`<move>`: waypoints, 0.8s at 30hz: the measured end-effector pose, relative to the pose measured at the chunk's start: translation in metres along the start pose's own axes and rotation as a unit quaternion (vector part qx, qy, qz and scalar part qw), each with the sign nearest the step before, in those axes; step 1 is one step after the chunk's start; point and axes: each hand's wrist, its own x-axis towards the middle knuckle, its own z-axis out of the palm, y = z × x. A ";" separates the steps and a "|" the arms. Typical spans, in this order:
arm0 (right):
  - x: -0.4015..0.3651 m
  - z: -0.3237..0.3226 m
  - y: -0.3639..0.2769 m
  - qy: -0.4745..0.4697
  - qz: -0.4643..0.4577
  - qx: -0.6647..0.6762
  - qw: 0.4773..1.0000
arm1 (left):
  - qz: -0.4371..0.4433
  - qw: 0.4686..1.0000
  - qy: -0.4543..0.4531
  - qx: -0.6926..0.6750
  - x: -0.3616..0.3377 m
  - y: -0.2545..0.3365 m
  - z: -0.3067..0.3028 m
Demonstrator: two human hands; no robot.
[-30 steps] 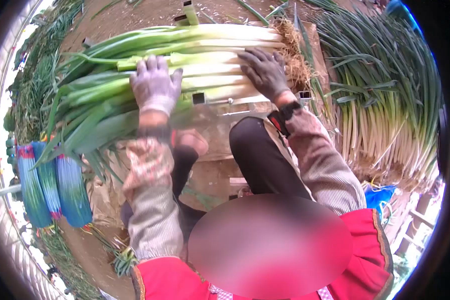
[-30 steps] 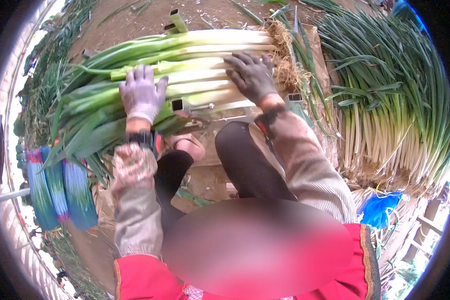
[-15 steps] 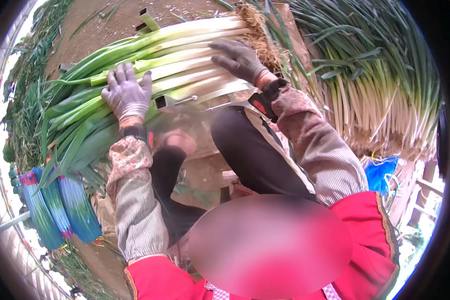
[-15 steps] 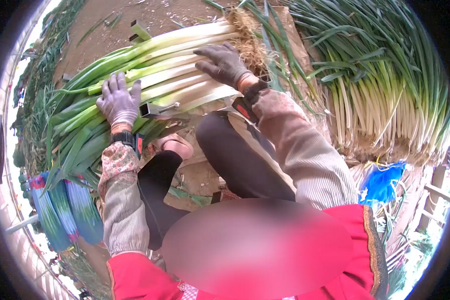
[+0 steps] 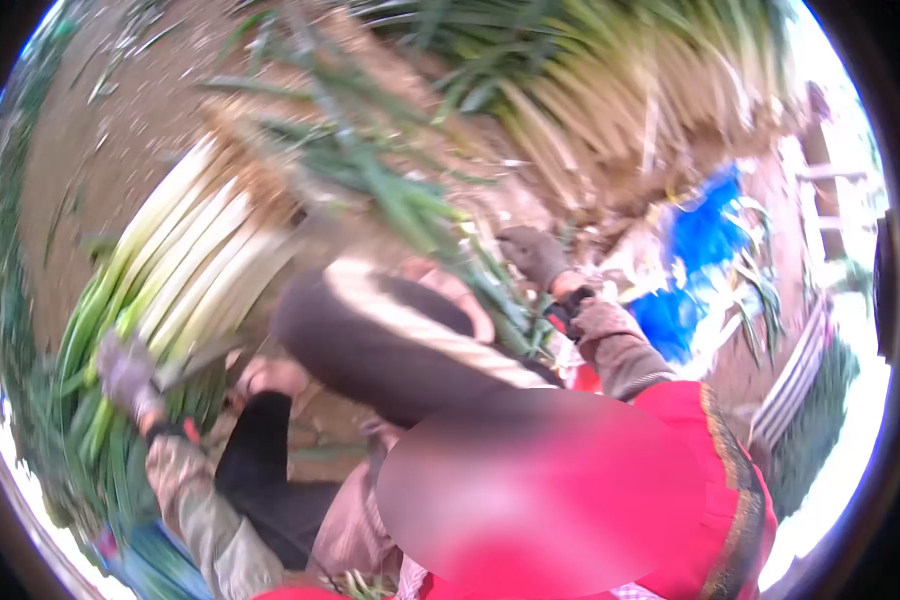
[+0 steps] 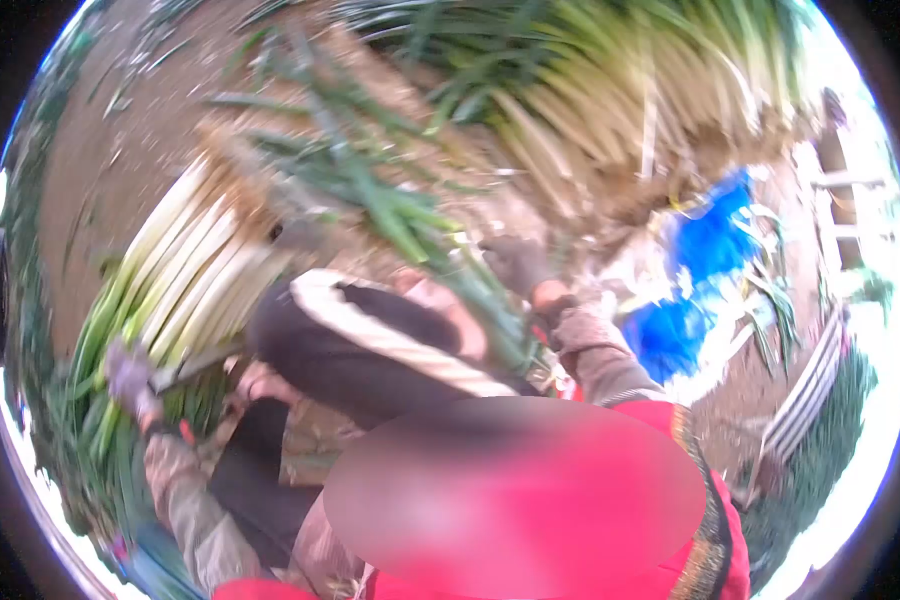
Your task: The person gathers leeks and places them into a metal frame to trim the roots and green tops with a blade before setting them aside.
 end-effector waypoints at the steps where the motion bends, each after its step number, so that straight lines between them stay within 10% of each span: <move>1: -0.011 -0.007 0.016 -0.003 0.032 0.012 0.999 | -0.006 0.999 -0.023 0.031 0.000 -0.004 0.007; 8: 0.013 -0.051 0.121 0.079 0.215 -0.037 0.973 | -0.024 0.955 -0.210 0.207 0.013 -0.007 -0.018; 14: 0.084 -0.106 0.181 0.126 0.230 -0.105 0.959 | -0.065 0.949 -0.307 -0.014 0.042 0.001 -0.079; 21: 0.142 -0.109 0.229 0.071 0.212 -0.127 0.966 | -0.138 0.914 -0.079 -0.374 0.035 -0.088 -0.055; 24: 0.150 -0.062 0.245 -0.009 0.247 -0.181 0.952 | -0.097 0.941 -0.027 -0.324 0.040 -0.068 -0.114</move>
